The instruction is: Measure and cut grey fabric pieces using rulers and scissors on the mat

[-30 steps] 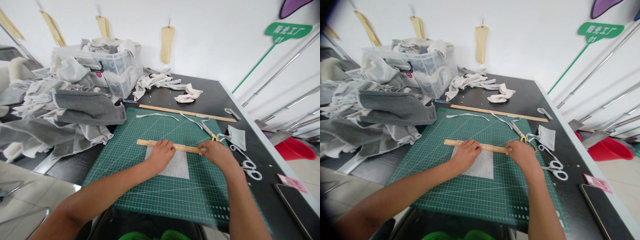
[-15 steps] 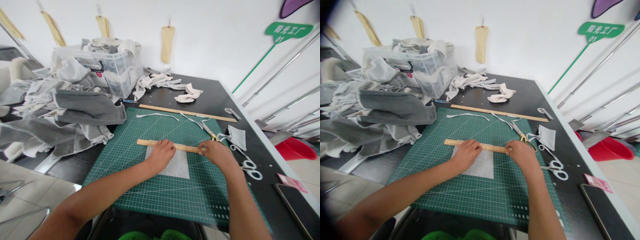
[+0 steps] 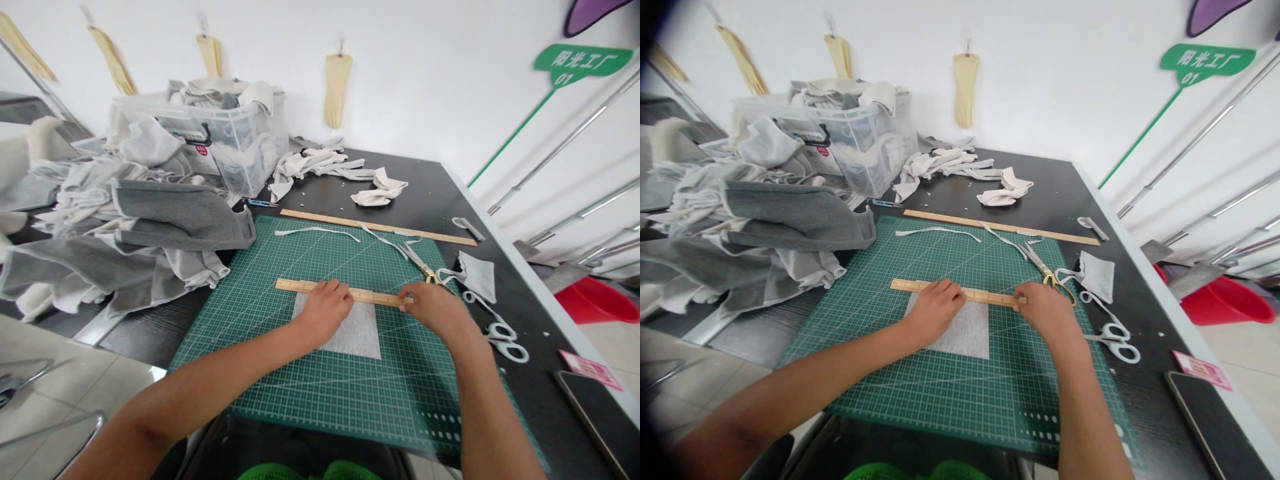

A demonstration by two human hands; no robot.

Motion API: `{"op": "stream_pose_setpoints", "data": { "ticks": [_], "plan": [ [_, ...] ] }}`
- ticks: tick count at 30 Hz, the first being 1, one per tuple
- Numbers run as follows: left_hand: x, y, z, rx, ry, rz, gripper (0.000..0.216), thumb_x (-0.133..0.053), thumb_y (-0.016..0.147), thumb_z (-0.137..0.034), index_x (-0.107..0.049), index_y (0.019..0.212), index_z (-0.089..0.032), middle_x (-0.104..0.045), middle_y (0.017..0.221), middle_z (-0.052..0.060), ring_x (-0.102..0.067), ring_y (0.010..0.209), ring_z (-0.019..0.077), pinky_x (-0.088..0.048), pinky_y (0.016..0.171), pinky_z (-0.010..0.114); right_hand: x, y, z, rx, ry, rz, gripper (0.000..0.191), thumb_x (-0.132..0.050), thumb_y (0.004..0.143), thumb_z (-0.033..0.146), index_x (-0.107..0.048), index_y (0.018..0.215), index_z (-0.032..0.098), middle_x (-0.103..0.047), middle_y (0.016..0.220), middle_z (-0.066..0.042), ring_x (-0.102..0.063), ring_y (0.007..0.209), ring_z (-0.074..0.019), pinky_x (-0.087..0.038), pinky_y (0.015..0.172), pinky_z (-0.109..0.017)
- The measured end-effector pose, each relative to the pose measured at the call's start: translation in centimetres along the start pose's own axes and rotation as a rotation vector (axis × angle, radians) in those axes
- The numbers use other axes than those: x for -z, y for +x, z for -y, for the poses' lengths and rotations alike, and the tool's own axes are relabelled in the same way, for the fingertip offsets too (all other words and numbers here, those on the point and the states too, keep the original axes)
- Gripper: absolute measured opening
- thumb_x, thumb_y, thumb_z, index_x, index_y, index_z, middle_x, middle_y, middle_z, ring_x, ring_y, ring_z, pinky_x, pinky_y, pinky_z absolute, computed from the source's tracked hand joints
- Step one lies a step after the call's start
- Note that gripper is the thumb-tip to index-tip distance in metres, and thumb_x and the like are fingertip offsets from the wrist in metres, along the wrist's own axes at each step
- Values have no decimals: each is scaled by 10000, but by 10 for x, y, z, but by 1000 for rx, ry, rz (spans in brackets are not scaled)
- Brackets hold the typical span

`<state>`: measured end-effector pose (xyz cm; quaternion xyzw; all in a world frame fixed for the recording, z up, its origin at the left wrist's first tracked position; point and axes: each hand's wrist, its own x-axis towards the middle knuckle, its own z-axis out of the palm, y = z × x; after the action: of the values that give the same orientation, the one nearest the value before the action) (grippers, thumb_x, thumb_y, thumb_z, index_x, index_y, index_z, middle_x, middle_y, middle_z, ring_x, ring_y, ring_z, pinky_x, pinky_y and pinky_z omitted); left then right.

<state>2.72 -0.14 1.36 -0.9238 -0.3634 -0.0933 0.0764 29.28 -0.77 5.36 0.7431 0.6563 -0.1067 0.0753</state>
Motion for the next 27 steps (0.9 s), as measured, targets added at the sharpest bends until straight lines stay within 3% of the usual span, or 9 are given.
{"op": "stream_pose_setpoints", "data": {
  "ticks": [5,10,12,16,18,21,25,27],
  "plan": [
    [1,0,0,-4,-19,1,206,-498,934,-61,-660,1023,-153,-634,1009,79,-574,947,243,-476,751,390,0,3,-13,31,166,-1,441,-715,789,451,-688,1187,264,-725,860,-56,-683,786,-256,-448,670,-315],
    [4,0,1,-11,-43,14,228,-493,911,-34,-660,1018,-147,-635,1007,84,-558,975,252,-466,776,397,9,10,-25,-98,567,-368,565,-561,888,583,-565,1277,174,-621,773,-35,-604,678,-223,-440,619,-320],
    [4,0,1,-11,-49,14,233,-500,892,-23,-658,1010,-147,-635,1012,85,-554,977,252,-459,778,398,9,12,-26,-94,819,-434,602,-557,896,575,-505,1326,158,-543,728,13,-533,601,-184,-425,573,-306],
    [4,-1,0,-9,-67,-7,195,-514,908,-58,-660,1005,-142,-638,1018,84,-557,970,244,-444,783,398,3,12,-17,-4,1178,-299,611,-638,864,527,-470,1361,212,-500,785,40,-495,620,-144,-443,593,-283],
    [3,-2,-3,2,-89,-32,165,-511,975,-185,-669,993,-140,-640,1004,86,-560,965,247,-439,783,406,0,9,-5,77,1272,-222,561,-678,842,485,-512,1318,239,-525,848,29,-531,709,-145,-475,669,-284],
    [3,-3,-8,42,-111,-67,317,-497,1014,-386,-683,960,-136,-640,975,93,-563,965,260,-436,785,418,-1,1,23,195,1405,-139,519,-734,793,423,-562,1257,267,-570,953,7,-567,826,-151,-501,760,-293],
    [5,-7,-20,87,-100,-81,408,-527,988,-481,-700,1008,-112,-641,1004,113,-560,983,279,-441,807,439,-5,-10,64,309,1561,-96,485,-745,796,396,-589,1243,290,-630,1079,-31,-610,963,-179,-525,850,-329],
    [6,-9,-27,116,-88,-86,497,-532,968,-546,-701,1059,-87,-639,1042,135,-553,1007,296,-444,816,448,-11,-12,80,339,1591,-157,433,-729,833,392,-584,1224,277,-648,1108,-42,-631,949,-178,-532,883,-356]
  ]
}}
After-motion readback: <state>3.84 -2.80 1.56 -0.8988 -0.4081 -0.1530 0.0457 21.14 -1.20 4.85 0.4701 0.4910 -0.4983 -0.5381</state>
